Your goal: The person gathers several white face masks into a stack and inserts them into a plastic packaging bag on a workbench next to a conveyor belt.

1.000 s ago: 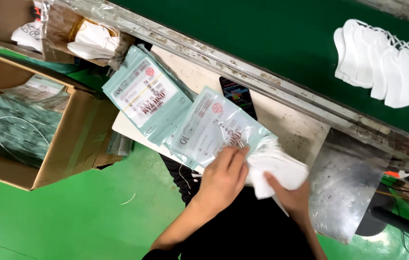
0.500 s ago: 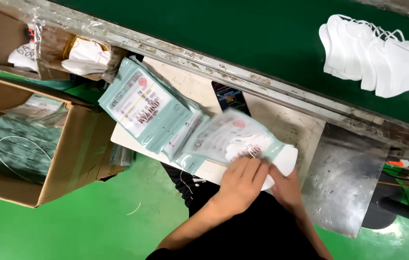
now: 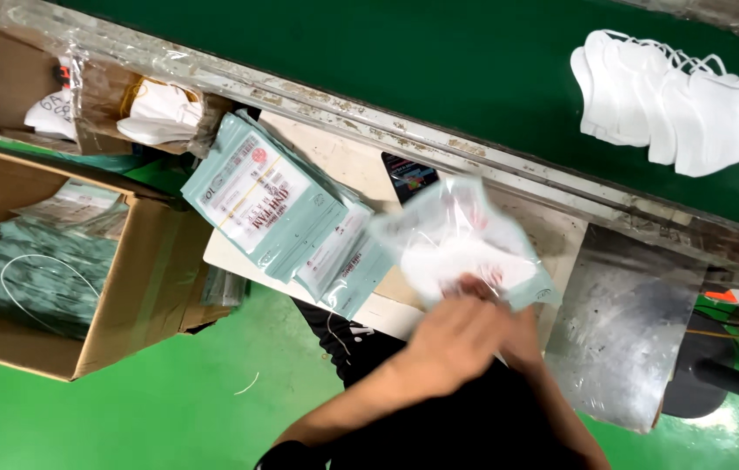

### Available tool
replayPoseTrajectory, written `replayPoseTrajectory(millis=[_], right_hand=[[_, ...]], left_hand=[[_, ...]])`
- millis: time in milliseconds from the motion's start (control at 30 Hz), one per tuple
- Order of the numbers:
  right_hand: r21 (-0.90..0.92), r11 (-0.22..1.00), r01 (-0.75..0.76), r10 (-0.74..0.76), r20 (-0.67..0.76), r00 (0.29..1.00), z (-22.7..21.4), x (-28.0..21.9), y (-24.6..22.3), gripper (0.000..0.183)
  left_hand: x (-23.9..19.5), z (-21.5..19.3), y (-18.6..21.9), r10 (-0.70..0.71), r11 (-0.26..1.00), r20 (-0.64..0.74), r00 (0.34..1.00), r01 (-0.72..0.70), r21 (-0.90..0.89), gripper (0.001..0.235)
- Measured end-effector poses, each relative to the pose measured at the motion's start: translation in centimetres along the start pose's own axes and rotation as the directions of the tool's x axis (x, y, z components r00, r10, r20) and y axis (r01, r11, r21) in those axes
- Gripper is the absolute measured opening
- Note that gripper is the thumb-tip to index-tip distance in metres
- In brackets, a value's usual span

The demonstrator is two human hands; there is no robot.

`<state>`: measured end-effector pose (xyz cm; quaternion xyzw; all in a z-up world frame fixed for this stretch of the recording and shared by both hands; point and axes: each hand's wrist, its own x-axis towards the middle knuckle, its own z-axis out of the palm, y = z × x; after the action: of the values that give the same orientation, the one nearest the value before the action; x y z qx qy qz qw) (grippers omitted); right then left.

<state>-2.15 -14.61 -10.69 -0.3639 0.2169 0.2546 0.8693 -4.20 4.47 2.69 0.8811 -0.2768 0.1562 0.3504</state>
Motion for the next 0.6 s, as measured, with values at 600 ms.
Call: replayPoseTrajectory(millis=[600], right_hand=[[-0.948,-0.093,0.306,-0.521,0.308,0.796,11.2,-9.2,-9.2,0.032]], left_hand=[[2.1,-3.4,-3.8,-0.07,0.945,0.148,0.987,0.113,-0.308,0.018]])
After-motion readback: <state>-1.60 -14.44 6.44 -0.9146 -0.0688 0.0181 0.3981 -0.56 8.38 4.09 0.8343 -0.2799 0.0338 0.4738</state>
